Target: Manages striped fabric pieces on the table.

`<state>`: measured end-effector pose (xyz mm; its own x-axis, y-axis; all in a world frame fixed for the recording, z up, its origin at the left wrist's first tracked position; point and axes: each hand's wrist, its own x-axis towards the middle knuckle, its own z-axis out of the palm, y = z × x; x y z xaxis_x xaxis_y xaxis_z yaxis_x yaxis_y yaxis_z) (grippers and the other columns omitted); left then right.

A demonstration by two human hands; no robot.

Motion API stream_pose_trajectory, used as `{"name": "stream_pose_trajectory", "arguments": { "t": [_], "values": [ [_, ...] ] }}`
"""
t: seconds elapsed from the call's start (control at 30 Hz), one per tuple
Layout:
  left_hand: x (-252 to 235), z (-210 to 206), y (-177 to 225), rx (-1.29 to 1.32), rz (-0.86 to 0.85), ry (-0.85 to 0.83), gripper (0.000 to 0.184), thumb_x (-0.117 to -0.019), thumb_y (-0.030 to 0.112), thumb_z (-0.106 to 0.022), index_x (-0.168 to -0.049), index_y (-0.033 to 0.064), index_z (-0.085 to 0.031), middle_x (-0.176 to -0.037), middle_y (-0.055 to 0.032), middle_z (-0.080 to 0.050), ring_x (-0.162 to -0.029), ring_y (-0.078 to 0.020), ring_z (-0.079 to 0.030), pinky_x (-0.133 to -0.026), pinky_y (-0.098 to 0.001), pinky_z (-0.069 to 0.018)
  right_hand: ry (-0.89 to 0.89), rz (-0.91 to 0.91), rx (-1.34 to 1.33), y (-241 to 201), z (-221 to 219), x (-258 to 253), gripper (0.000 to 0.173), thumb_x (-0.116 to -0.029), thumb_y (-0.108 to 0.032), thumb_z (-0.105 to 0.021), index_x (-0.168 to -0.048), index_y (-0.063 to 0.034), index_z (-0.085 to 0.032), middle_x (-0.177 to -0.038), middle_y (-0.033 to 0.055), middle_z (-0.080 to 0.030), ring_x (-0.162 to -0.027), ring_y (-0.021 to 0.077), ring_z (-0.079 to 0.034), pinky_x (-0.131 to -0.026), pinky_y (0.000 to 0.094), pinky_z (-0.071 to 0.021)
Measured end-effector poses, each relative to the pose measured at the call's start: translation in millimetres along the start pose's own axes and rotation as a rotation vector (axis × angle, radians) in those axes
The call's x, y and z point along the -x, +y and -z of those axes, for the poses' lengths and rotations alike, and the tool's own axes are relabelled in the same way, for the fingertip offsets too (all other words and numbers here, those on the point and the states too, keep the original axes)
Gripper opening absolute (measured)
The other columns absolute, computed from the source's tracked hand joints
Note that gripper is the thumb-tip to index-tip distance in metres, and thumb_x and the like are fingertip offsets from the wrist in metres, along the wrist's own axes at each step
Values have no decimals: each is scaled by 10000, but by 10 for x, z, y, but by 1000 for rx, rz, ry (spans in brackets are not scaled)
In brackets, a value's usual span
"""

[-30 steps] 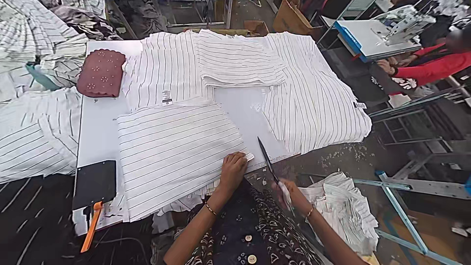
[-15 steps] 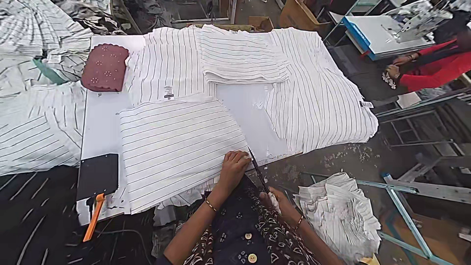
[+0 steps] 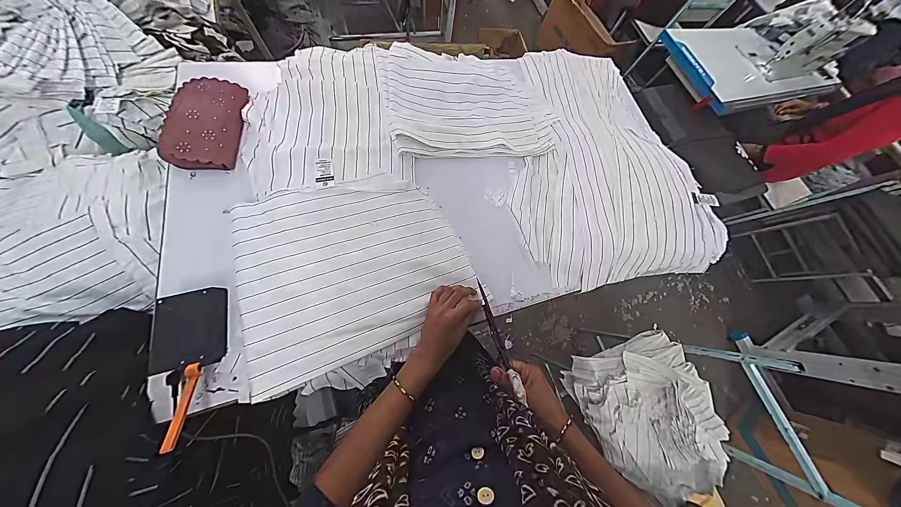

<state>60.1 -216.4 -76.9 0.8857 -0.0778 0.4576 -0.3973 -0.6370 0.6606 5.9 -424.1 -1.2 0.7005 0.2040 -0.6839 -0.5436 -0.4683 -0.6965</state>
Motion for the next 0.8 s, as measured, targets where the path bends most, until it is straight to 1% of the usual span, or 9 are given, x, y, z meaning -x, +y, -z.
{"name": "stream_pose_trajectory", "arguments": {
  "t": [0.1,0.2,0.27,0.33,0.47,0.53,0.67,0.77,0.8],
  "values": [
    [8,0,-6,28,-5,15,132,-940,145,-661,-951,122,-790,-1104,-81,-755,-1070,-263,-702,-988,-478,-485,-47,-21,-72,-69,10,-91,249,-1006,-289,-647,-848,-101,-599,-607,-93,-528,-533,-17,-504,-553,181,-443],
    [1,14,-7,41,-7,15,132,-942,143,-660,-949,123,-791,-1106,-79,-755,-1076,-261,-702,-994,-476,-485,-74,-35,18,-114,69,-182,279,-1001,-349,-655,-926,-84,-609,-645,-74,-528,-562,5,-505,-584,205,-449],
    [-3,16,-3,43,-1,18,128,-936,143,-667,-944,122,-793,-1102,-76,-757,-1070,-262,-704,-986,-475,-491,-58,-29,74,-81,102,-204,307,-978,-386,-678,-910,-92,-623,-632,-74,-530,-547,15,-503,-573,224,-447],
    [-5,11,-1,46,1,19,130,-939,149,-670,-944,114,-795,-1100,-80,-756,-1062,-267,-703,-982,-479,-494,-44,-14,87,-68,117,-196,305,-980,-373,-673,-860,-98,-616,-611,-74,-523,-524,22,-496,-551,233,-441],
    [10,-2,-9,33,3,21,133,-945,153,-664,-944,120,-793,-1102,-75,-756,-1068,-257,-701,-983,-468,-491,-42,7,-10,-91,110,-204,286,-999,-337,-647,-834,-105,-614,-595,-86,-537,-513,2,-512,-535,201,-450],
    [7,-5,-15,27,-2,26,134,-946,160,-662,-944,129,-793,-1100,-66,-758,-1065,-249,-703,-984,-458,-490,-54,-11,0,-130,124,-238,293,-1002,-346,-643,-851,-97,-616,-606,-77,-537,-523,11,-515,-548,208,-456],
    [9,5,-9,35,-3,27,133,-942,155,-662,-949,133,-793,-1094,-61,-757,-1061,-243,-702,-990,-453,-487,-63,-39,76,-185,139,-267,279,-1001,-344,-657,-877,-98,-612,-602,-74,-535,-512,18,-509,-541,215,-452],
    [-7,6,1,32,1,28,129,-939,155,-668,-936,125,-793,-1087,-70,-756,-1055,-247,-705,-987,-462,-492,-6,-22,13,-234,109,-270,261,-1024,-286,-624,-865,-79,-610,-592,-61,-556,-505,23,-532,-530,209,-465],
    [-6,2,5,30,9,27,123,-934,152,-674,-929,124,-793,-1083,-70,-757,-1050,-249,-707,-986,-464,-498,13,-19,-18,-277,111,-297,256,-1033,-252,-616,-863,-62,-612,-582,-48,-568,-491,32,-544,-512,208,-477]
  ]
}}
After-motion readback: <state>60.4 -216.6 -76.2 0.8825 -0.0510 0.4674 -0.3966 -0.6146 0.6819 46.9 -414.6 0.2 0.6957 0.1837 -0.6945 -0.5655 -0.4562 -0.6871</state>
